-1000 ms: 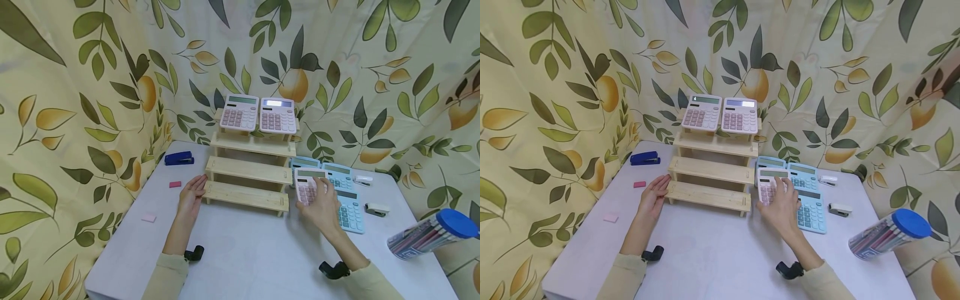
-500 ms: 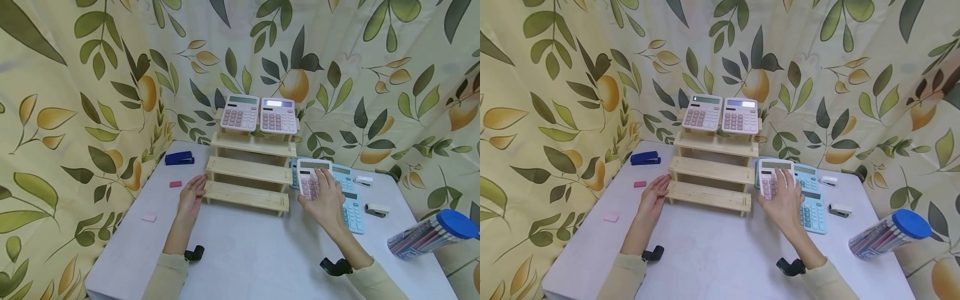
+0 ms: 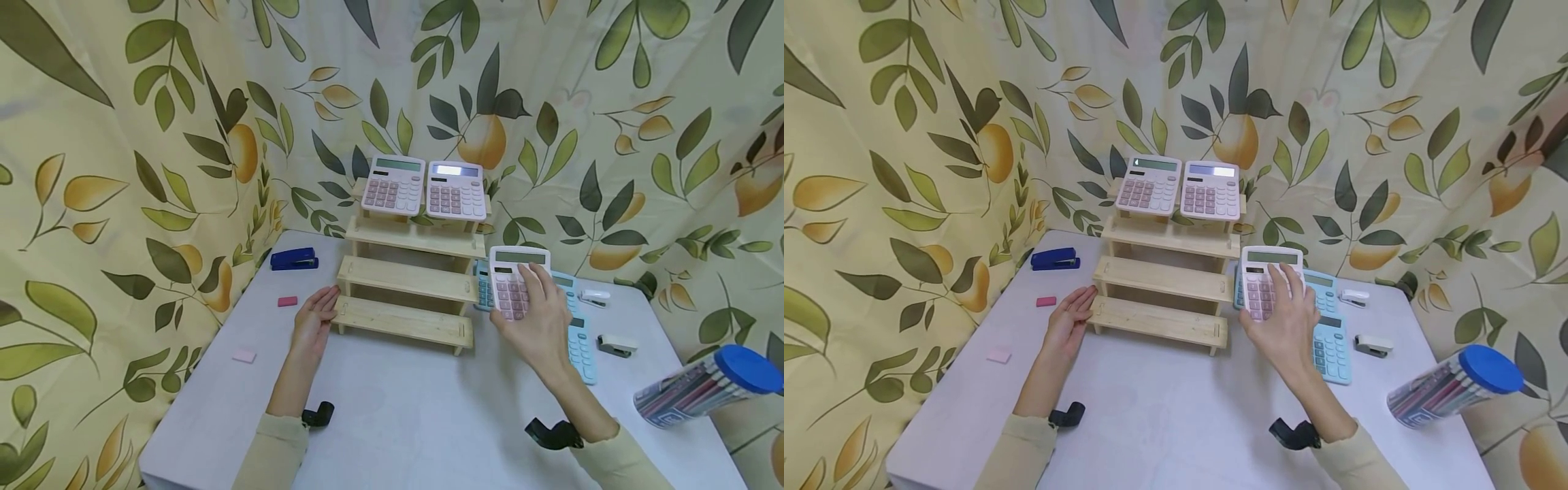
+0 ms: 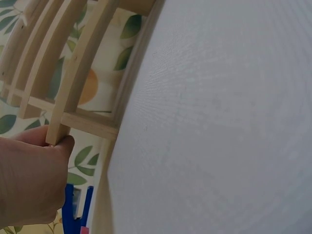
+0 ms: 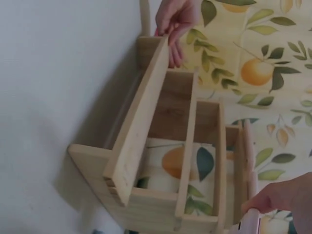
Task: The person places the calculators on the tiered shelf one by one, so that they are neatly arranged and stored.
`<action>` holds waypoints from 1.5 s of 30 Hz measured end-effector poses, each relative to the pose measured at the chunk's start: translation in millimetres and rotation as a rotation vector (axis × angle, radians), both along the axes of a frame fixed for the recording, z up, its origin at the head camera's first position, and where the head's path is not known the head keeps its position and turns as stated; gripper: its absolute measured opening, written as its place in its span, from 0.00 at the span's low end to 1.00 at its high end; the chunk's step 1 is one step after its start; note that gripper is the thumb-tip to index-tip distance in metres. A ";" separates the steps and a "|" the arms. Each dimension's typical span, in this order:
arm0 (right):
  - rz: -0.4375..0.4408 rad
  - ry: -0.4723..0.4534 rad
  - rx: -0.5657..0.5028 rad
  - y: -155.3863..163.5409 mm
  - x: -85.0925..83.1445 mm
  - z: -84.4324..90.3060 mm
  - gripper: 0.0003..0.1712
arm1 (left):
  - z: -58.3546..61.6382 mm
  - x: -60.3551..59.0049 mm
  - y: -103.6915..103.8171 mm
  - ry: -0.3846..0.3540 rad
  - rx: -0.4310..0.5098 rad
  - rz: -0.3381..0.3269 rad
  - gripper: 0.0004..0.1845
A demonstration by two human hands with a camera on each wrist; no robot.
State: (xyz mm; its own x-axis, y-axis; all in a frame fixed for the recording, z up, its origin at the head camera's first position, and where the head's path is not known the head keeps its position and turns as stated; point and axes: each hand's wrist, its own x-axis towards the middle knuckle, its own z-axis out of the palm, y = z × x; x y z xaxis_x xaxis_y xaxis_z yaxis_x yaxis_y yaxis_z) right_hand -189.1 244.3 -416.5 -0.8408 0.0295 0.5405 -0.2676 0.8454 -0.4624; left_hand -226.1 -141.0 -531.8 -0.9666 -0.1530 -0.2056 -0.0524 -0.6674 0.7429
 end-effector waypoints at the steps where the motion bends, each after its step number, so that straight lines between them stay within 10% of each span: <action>1: 0.002 -0.001 -0.003 -1.0 -0.2 2.2 0.51 | 0.3 -0.2 -0.2 0.000 0.001 0.000 0.36; 45: 0.105 -0.096 0.044 -56.2 -39.6 21.8 0.47 | 0.0 0.7 0.0 0.035 0.017 0.012 0.35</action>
